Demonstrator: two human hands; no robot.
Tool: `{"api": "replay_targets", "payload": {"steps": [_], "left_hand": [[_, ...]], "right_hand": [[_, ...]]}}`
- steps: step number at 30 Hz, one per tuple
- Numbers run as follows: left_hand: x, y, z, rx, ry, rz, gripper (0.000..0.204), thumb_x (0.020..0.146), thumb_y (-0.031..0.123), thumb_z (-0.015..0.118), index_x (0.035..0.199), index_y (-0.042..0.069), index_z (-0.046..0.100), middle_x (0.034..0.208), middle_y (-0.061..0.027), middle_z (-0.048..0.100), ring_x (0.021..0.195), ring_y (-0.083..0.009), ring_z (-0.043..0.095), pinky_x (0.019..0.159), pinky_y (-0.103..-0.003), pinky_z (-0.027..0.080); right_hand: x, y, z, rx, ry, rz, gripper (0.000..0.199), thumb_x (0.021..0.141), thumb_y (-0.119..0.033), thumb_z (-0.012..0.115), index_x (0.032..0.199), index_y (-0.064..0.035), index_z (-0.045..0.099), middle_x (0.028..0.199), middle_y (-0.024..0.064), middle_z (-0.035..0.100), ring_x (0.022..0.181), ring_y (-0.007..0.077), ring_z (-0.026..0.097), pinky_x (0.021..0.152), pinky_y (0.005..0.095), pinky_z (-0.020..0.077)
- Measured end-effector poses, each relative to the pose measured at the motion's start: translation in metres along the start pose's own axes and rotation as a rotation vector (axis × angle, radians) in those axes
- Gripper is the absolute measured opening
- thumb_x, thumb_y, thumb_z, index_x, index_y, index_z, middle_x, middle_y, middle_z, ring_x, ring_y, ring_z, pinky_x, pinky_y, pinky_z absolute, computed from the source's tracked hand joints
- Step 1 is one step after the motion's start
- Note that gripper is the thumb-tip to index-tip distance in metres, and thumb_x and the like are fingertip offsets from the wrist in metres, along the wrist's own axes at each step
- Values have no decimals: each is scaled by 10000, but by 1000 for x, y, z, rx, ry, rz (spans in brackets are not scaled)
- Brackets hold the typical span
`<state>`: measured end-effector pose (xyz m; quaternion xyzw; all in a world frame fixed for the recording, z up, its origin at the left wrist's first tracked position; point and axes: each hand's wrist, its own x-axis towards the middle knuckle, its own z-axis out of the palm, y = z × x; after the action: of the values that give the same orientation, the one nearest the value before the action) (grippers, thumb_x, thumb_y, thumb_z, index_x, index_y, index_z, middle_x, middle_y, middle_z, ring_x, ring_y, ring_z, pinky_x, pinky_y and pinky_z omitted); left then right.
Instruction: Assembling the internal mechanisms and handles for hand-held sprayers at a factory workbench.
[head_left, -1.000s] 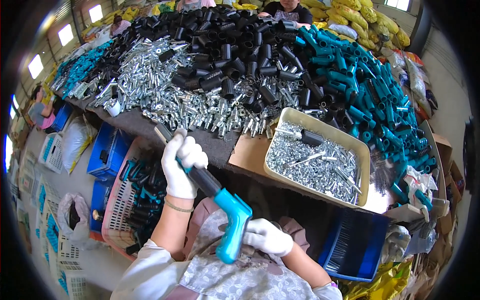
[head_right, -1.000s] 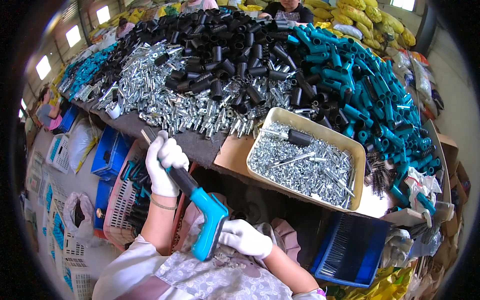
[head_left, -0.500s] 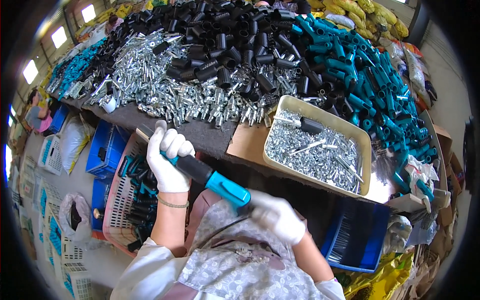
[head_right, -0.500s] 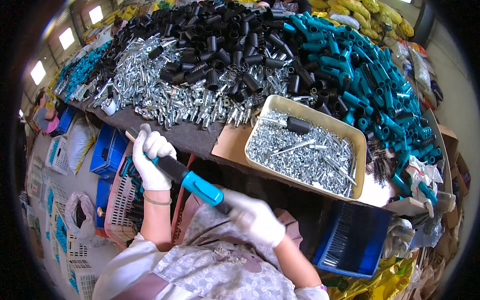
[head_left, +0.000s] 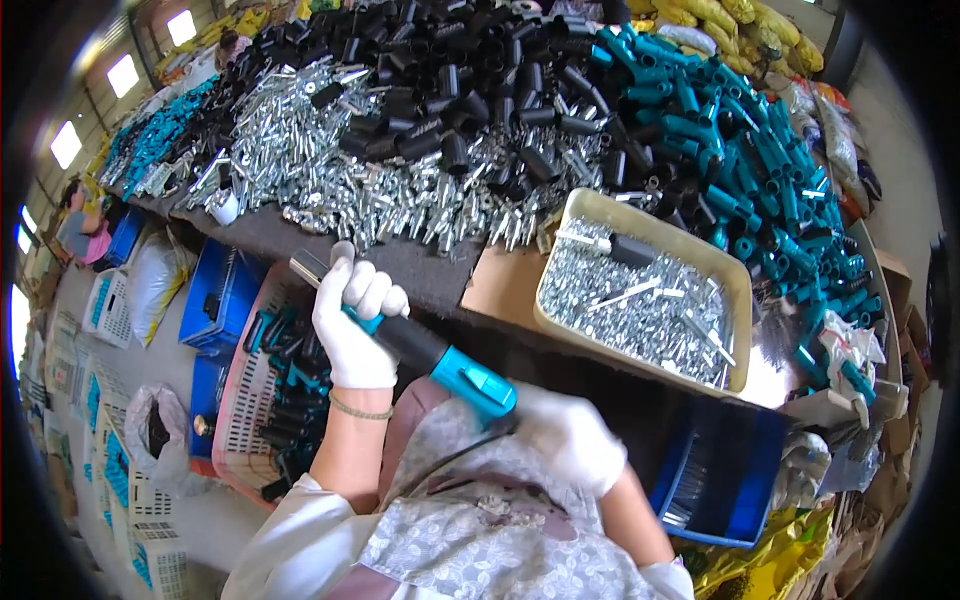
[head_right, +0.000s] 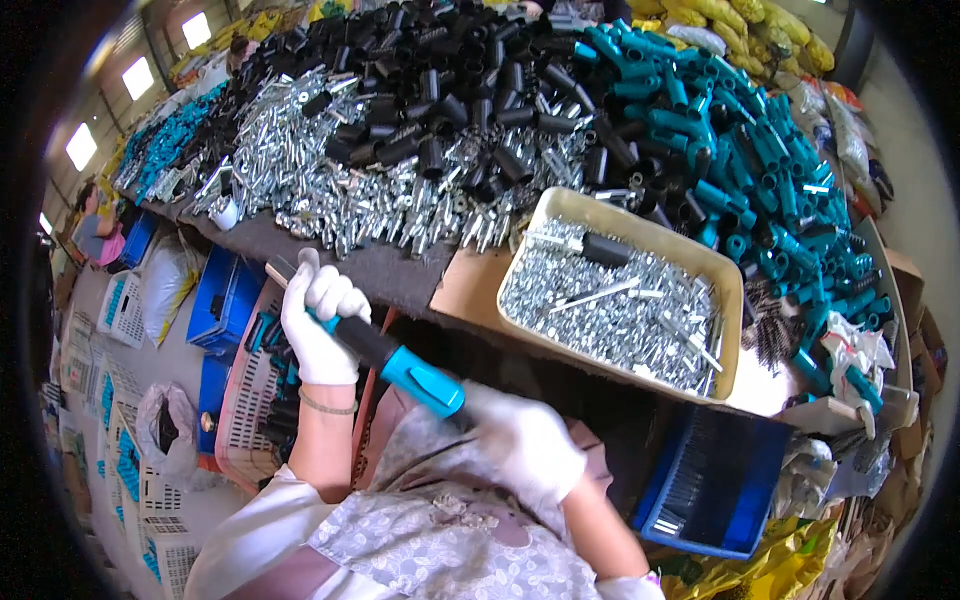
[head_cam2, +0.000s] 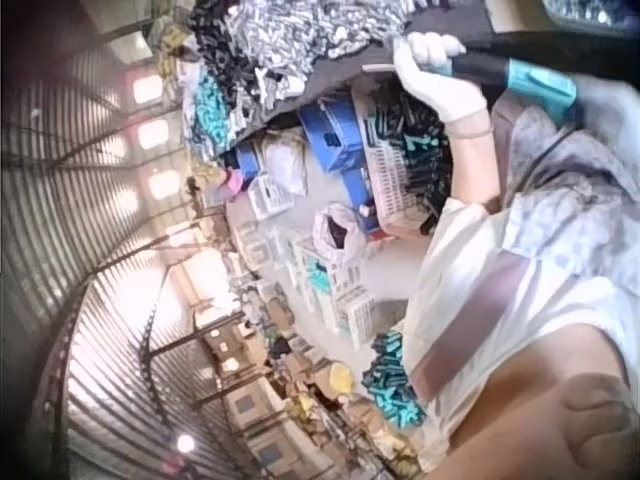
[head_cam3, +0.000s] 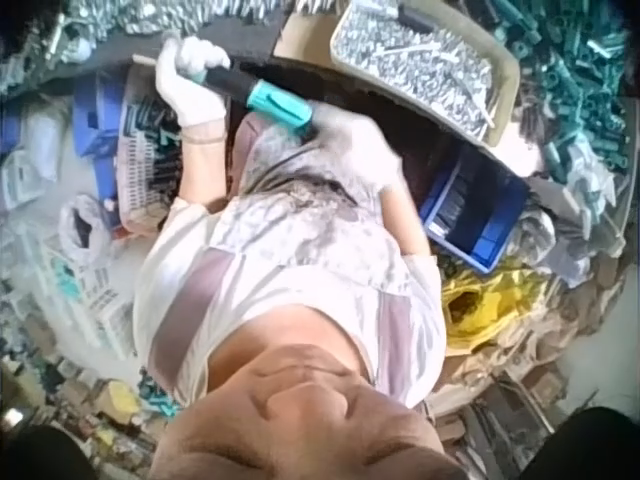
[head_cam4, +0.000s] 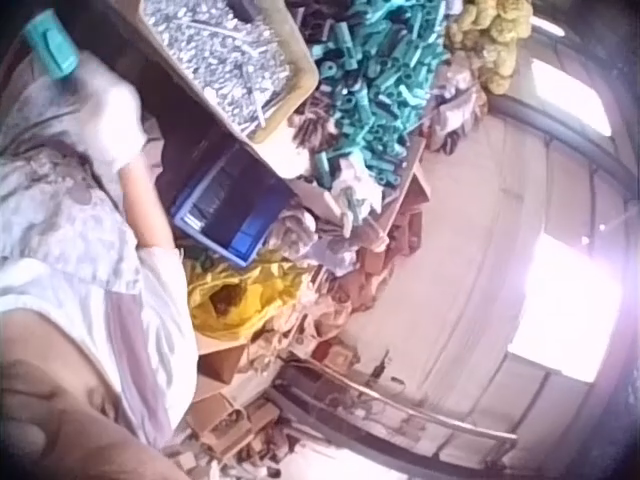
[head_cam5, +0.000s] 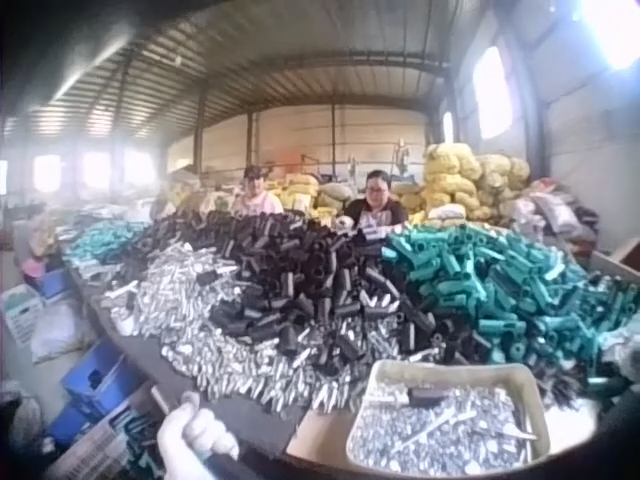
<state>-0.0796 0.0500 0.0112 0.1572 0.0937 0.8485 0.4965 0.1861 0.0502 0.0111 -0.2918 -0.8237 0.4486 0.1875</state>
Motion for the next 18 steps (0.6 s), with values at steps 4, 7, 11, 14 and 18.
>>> {"api": "replay_targets", "payload": {"steps": [4, 7, 11, 14, 18], "left_hand": [[5, 3, 3, -33, 64, -3, 89, 1011, 165, 495, 992, 141, 579, 620, 98, 272, 507, -40, 290, 547, -248, 320], [3, -2, 6, 48, -18, 60, 121, 1017, 165, 468, 1018, 146, 588, 613, 85, 261, 508, -55, 278, 544, -259, 320], [5, 5, 6, -128, -53, -10, 142, 1032, 170, 469, 973, 141, 595, 606, 109, 276, 500, -20, 264, 557, -226, 314], [2, 17, 6, -98, -105, 16, 171, 1037, 165, 453, 1032, 123, 618, 607, 110, 291, 500, -21, 284, 569, -234, 329], [0, 20, 16, -199, -195, -9, 218, 1047, 174, 429, 1074, 89, 628, 605, 102, 309, 504, -21, 306, 576, -237, 337]], "right_hand": [[-10, -9, -13, 427, -51, -236, 382, 981, -257, 502, 1219, 8, 639, 886, 79, 652, 757, 201, 623, 752, 331, 530], [2, 9, -14, 388, 109, -151, 434, 949, -219, 461, 1312, -16, 586, 943, 111, 692, 742, 201, 646, 723, 346, 539], [-9, -24, 14, -11, 98, -286, 445, 864, -58, 593, 1309, -44, 596, 924, 180, 674, 793, 364, 666, 746, 391, 546], [-13, -28, -16, -8, 398, -98, 457, 868, -35, 567, 1320, 31, 562, 904, 214, 658, 751, 352, 673, 729, 401, 557], [-2, -10, -1, -389, 205, -115, 457, 795, 3, 545, 1230, -112, 626, 781, 149, 641, 674, 346, 645, 598, 426, 525]]}}
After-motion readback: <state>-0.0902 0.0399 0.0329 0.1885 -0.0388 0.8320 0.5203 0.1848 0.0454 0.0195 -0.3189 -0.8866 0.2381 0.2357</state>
